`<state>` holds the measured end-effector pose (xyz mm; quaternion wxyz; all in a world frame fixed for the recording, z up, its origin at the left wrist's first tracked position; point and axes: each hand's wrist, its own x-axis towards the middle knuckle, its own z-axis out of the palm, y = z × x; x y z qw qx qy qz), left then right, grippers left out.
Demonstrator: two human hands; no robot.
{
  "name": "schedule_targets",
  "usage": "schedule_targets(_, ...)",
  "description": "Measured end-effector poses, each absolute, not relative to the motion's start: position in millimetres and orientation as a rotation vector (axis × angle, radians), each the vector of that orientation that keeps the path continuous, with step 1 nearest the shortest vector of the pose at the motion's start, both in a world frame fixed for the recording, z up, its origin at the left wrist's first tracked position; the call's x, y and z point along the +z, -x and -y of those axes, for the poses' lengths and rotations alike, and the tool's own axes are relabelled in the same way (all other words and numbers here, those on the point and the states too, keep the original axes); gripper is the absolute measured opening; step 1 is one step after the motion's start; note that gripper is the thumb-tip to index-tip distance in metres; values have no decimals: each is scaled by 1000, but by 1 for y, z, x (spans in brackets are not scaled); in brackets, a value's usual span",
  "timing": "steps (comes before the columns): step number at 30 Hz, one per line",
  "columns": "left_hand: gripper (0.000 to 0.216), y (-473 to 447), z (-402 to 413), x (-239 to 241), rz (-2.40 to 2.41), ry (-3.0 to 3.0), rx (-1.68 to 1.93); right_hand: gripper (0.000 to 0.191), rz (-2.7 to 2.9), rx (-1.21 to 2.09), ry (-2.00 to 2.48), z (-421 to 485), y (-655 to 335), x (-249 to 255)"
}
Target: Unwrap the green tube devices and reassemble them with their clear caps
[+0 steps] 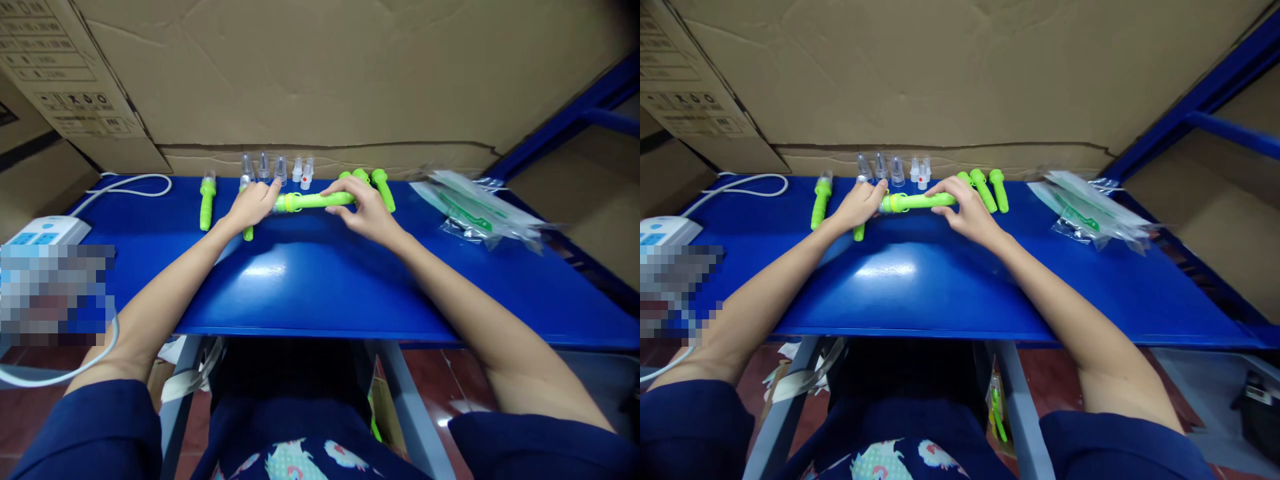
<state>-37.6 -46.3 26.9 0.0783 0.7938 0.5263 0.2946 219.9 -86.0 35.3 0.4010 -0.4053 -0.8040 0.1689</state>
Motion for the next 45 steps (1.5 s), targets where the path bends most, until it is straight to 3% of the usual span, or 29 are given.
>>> schedule_targets(2,68,33,48,25,-1540,-2275,852,42,1985,358,1092,87,-222,39)
schedule_targets(5,62,26,54,26,-1653,-2243,827,53,1866,549,1225,79,-227,34)
schedule_targets(10,59,22,63,31,-1766,-2207,773,75,1759,750,1029,58,-237,16)
schedule_targets(15,62,20,63,32,-1639,-2128,846,67,1671,1062,1075,63,-238,24)
schedule_targets(22,59,25,52,26,-1379,-1778,815,64,1689,768,894,65,-246,37)
schedule_targets(30,81,37,36,19,-1223,-1643,936,68,1620,697,905,39,-261,16)
schedule_targets(34,69,39,38,18,-1081,-1730,893,69,1634,726,892,40,-261,16)
schedule_targets(42,24,38,44,23,-995,-1838,892,70,1622,718,903,40,-268,23)
schedule_targets(45,19,41,43,25,-1002,-1820,902,71,1619,696,911,37,-271,23)
